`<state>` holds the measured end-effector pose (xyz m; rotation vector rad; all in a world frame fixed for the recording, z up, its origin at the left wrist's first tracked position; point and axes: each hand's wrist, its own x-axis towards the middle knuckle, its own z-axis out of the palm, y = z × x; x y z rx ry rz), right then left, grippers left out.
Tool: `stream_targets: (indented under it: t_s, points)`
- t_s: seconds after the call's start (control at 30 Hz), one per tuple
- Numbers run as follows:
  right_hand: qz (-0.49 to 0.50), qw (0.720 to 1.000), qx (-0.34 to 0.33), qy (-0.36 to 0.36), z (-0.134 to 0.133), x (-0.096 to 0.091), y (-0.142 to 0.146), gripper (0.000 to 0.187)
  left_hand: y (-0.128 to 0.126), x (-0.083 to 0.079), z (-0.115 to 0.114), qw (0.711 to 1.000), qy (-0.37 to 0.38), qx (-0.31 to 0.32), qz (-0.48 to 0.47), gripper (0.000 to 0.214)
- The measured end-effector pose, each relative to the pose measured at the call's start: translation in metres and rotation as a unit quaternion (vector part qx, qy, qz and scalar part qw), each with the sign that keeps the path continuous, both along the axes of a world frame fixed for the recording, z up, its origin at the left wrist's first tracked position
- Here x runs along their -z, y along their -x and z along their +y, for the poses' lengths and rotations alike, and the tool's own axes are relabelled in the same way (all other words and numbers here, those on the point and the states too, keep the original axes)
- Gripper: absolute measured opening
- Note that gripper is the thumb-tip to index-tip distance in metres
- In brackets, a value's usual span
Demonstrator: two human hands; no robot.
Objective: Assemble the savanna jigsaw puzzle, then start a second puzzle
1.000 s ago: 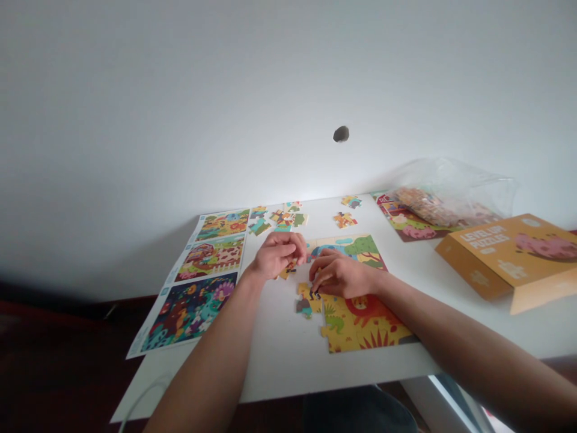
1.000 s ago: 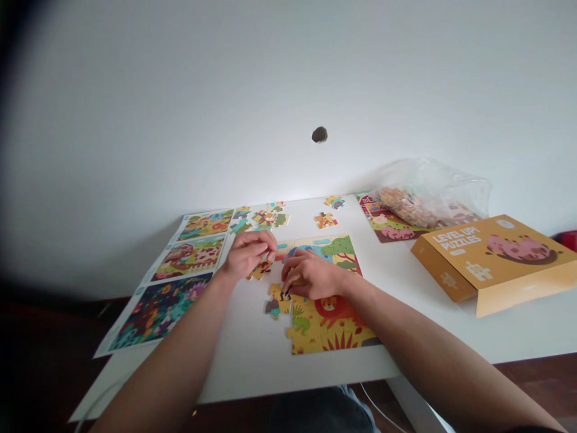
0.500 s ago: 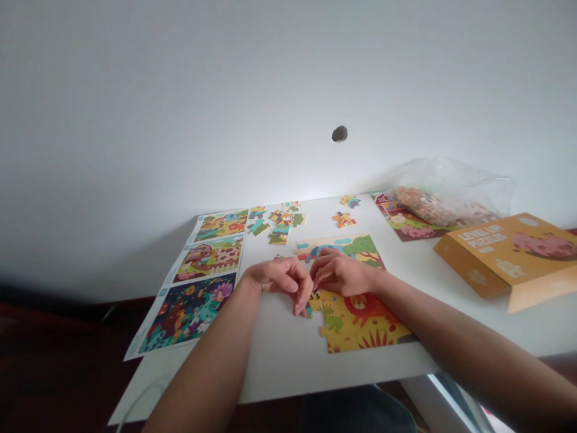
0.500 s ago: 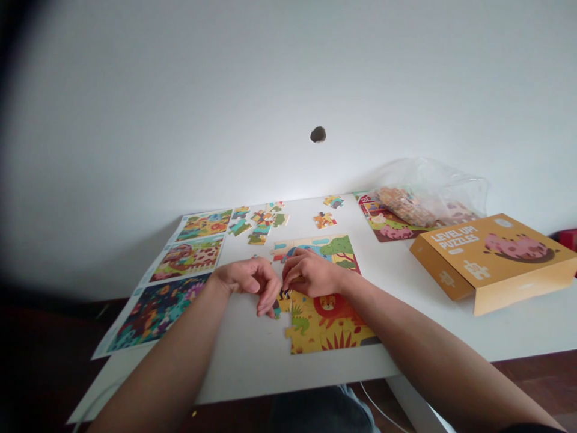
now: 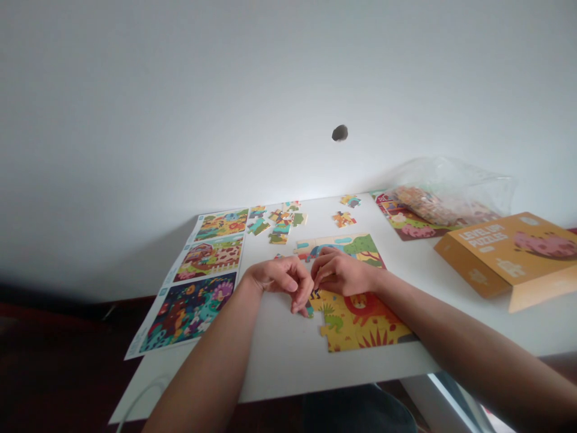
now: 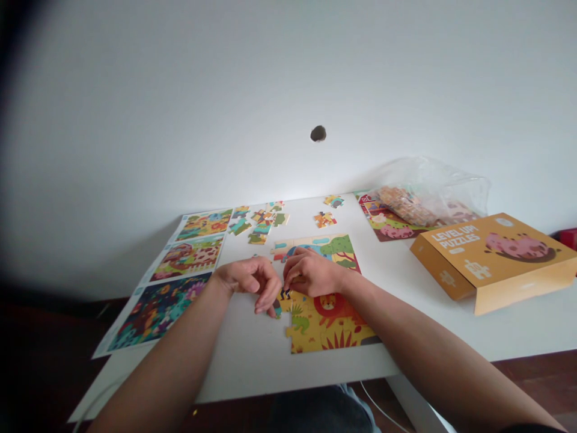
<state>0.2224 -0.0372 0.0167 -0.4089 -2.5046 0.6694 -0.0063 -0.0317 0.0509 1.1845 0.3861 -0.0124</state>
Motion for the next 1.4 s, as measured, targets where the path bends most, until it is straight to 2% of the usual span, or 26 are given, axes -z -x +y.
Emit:
stream_targets:
  t_s: [0.27, 0.87, 0.93, 1.13, 1.33, 1.4]
  points:
    - [0.009, 1.0, -0.007, 0.0, 0.002, 0.004, 0.0, 0.013, -0.004, 0.009, 0.003, 0.997, 0.002, -0.003, -0.079, 0.034]
    - [-0.015, 1.0, 0.005, 0.009, 0.0, 0.003, -0.001, 0.01, -0.007, 0.01, 0.001, 0.998, 0.021, 0.014, -0.058, 0.029]
    - [-0.011, 1.0, 0.009, 0.001, -0.001, 0.0, -0.002, 0.014, -0.005, 0.009, 0.001, 0.998, 0.019, 0.013, -0.061, 0.029]
    - [-0.007, 0.998, 0.064, -0.02, -0.002, -0.011, -0.007, 0.048, -0.003, 0.01, 0.003, 0.997, 0.02, -0.001, -0.074, 0.027]
    - [-0.053, 0.998, 0.035, -0.015, -0.003, -0.01, -0.005, 0.041, -0.004, 0.009, 0.002, 0.997, 0.037, 0.004, -0.067, 0.028]
    - [-0.04, 0.998, 0.039, -0.012, -0.003, -0.01, -0.005, 0.046, -0.004, 0.009, 0.002, 0.997, 0.039, 0.003, -0.067, 0.028]
